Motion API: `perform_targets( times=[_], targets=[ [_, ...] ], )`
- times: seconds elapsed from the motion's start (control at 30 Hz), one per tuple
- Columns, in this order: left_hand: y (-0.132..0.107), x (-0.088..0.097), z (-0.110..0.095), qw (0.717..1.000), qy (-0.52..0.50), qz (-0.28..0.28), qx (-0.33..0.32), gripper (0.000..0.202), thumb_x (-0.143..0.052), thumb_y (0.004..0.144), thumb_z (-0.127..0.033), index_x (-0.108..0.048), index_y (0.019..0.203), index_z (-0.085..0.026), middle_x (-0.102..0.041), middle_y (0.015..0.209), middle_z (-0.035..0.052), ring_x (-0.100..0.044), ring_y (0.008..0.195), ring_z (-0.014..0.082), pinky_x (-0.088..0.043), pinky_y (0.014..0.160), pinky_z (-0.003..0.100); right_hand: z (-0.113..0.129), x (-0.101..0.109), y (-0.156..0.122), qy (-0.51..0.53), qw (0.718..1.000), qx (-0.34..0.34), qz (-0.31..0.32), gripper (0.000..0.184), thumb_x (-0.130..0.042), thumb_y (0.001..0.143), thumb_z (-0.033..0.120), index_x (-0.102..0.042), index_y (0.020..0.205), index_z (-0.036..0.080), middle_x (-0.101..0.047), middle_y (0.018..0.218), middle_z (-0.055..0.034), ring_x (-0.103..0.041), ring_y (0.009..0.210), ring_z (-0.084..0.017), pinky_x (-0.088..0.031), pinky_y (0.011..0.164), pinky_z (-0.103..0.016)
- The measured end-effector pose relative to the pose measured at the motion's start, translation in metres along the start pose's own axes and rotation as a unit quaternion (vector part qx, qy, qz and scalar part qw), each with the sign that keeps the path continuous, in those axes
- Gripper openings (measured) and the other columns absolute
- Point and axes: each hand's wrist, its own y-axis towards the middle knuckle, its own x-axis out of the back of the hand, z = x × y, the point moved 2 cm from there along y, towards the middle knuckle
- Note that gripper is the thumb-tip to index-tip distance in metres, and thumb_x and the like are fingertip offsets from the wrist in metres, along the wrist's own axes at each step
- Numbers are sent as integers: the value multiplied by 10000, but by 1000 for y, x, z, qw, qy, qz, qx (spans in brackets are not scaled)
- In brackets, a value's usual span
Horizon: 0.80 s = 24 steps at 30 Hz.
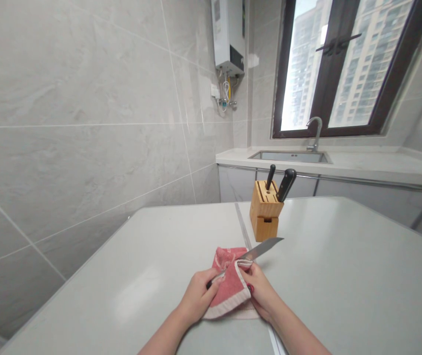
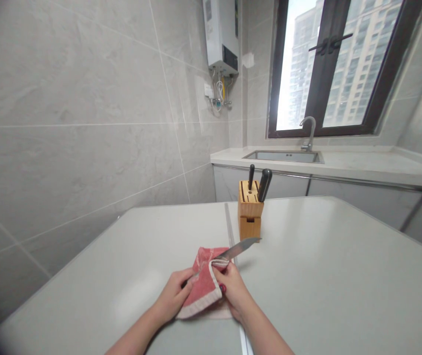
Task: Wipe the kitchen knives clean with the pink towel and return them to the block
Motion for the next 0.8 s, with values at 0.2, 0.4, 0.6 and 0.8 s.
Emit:
perform_targets(
  times=[0.2, 0.4, 0.6, 0.8],
  targets=[
    [0, 1, -2, 1000, -13, 4, -6, 399, -384, 880, -429, -665, 924, -149, -674, 843, 64, -568, 763, 208, -419, 726, 259, 0, 0, 1, 4, 1000, -7, -13, 329, -754, 614, 373, -672, 862, 173, -724, 829, -65, -658, 759, -225, -483, 733, -351],
    [1, 0, -1, 1000, -17, 3, -15, 373, -369, 897, -390, -655, 936, -153, -673, 887, 67, -576, 796, 204, -407, 737, 254, 0, -1, 0, -1, 1000, 2, -2, 261, -721, 671, 331, -650, 868, 175, -720, 828, -51, -654, 759, -203, -470, 735, -323],
    [0, 0, 3, 1000, -6, -7, -11, 398, -355, 895, -410, -652, 877, -146, -665, 838, 67, -562, 769, 199, -403, 721, 250, -1, -2, 0, 6, 1000, -1, -1, 259, -723, 667, 326, -635, 859, 177, -718, 822, -47, -655, 744, -207, -476, 712, -320],
    [0, 1, 4, 1000, -4, -10, -10, 359, -364, 901, -378, -634, 852, -147, -646, 809, 50, -547, 745, 182, -388, 701, 237, 0, -1, 1, 3, 1000, 0, -10, 245, -733, 655, 329, -640, 823, 176, -719, 808, -55, -653, 739, -209, -477, 718, -331]
  ],
)
